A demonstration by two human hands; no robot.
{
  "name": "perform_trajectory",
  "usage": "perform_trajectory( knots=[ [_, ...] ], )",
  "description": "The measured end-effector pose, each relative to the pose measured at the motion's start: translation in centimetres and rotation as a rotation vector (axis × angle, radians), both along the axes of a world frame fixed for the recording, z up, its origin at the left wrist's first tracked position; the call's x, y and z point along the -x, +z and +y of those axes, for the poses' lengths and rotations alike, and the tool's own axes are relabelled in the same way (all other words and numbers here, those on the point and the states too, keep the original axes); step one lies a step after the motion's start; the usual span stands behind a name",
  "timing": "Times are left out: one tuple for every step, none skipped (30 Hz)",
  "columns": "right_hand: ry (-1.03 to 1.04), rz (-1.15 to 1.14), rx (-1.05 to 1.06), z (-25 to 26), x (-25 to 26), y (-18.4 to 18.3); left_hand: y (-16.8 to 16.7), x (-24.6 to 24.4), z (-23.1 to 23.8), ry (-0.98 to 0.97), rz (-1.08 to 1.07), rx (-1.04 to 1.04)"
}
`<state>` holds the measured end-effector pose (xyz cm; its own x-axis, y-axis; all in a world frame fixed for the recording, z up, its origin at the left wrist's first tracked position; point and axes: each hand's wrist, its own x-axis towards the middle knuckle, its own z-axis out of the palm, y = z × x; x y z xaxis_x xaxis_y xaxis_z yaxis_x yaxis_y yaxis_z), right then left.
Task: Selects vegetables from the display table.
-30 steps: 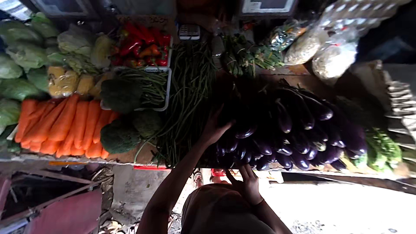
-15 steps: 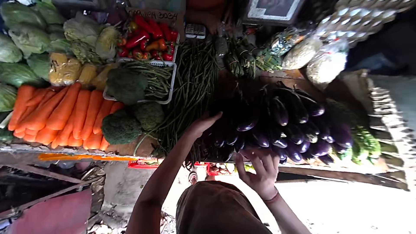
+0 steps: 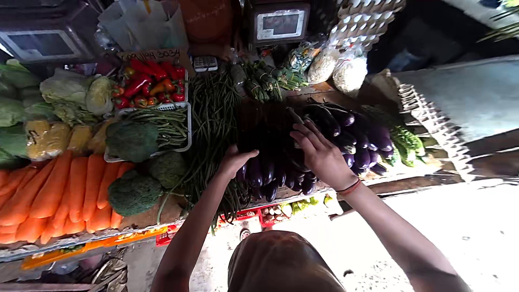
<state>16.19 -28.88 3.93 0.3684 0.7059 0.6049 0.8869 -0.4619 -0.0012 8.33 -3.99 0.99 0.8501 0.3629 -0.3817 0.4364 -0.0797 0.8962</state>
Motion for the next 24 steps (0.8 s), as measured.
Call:
perform_trajectory(
  knots=[
    [0.024,-0.030,-0.015,-0.5,0.1,0.1,0.3,0.2,-0.5,0.021,0.010,0.032],
    [0.061,-0.052,-0.028,-0.9,0.4,-0.1,0.6,0.5,-0.9,0.043,0.018,0.078],
    [0.099,-0.062,-0.032,-1.1,0.8,-0.4,0.8,0.8,-1.2,0.068,0.018,0.115],
    [0.136,-0.060,-0.022,-1.2,1.3,-0.9,0.8,1.0,-1.4,0.079,0.008,0.113],
    [0.173,-0.044,0.016,-1.2,1.9,-1.3,0.6,1.1,-1.5,0.077,-0.007,0.075],
    [0.210,-0.018,0.087,-1.3,2.4,-1.8,0.2,1.1,-1.5,0.072,-0.020,0.027],
    [0.251,0.013,0.184,-1.4,2.8,-2.3,-0.3,1.1,-1.4,0.064,-0.021,-0.005],
    [0.287,0.048,0.277,-1.4,3.0,-2.9,-0.7,1.0,-1.2,0.060,-0.017,-0.015],
    [0.311,0.089,0.334,-1.2,3.2,-3.3,-1.0,0.9,-1.0,0.063,-0.012,-0.004],
    [0.325,0.137,0.347,-0.9,3.4,-3.5,-1.0,0.8,-0.8,0.074,-0.010,0.021],
    [0.332,0.186,0.324,-0.5,3.6,-3.5,-1.1,0.7,-0.7,0.087,-0.006,0.049],
    [0.330,0.206,0.278,0.0,3.9,-3.2,-1.3,0.7,-0.6,0.106,-0.009,0.082],
    [0.320,0.213,0.228,0.7,4.3,-2.9,-1.5,0.7,-0.5,0.122,-0.020,0.121],
    [0.306,0.219,0.190,1.5,4.9,-2.7,-1.8,0.8,-0.4,0.140,-0.031,0.155],
    [0.288,0.232,0.192,2.3,5.4,-2.6,-1.9,0.9,-0.5,0.156,-0.040,0.173],
    [0.269,0.253,0.229,3.0,5.9,-2.6,-2.0,1.0,-0.6,0.168,-0.053,0.174],
    [0.242,0.275,0.275,3.7,6.2,-2.8,-2.0,1.1,-0.6,0.161,-0.062,0.155],
    [0.201,0.305,0.315,4.1,6.3,-3.1,-2.0,1.3,-0.5,0.141,-0.073,0.116],
    [0.156,0.323,0.340,4.4,6.2,-3.4,-1.8,1.5,-0.2,0.118,-0.081,0.070],
    [0.119,0.315,0.356,4.5,5.9,-3.7,-1.5,1.7,0.1,0.103,-0.079,0.029],
    [0.093,0.297,0.368,4.4,5.6,-4.0,-1.1,2.0,0.6,0.098,-0.062,-0.007],
    [0.080,0.278,0.370,4.2,5.4,-4.4,-0.6,2.4,1.2,0.105,-0.039,-0.025],
    [0.078,0.259,0.371,4.0,5.2,-4.7,-0.2,2.6,1.8,0.127,-0.025,-0.029],
    [0.083,0.240,0.363,3.9,5.0,-4.9,0.4,2.7,2.4,0.152,-0.028,-0.020]
  ],
)
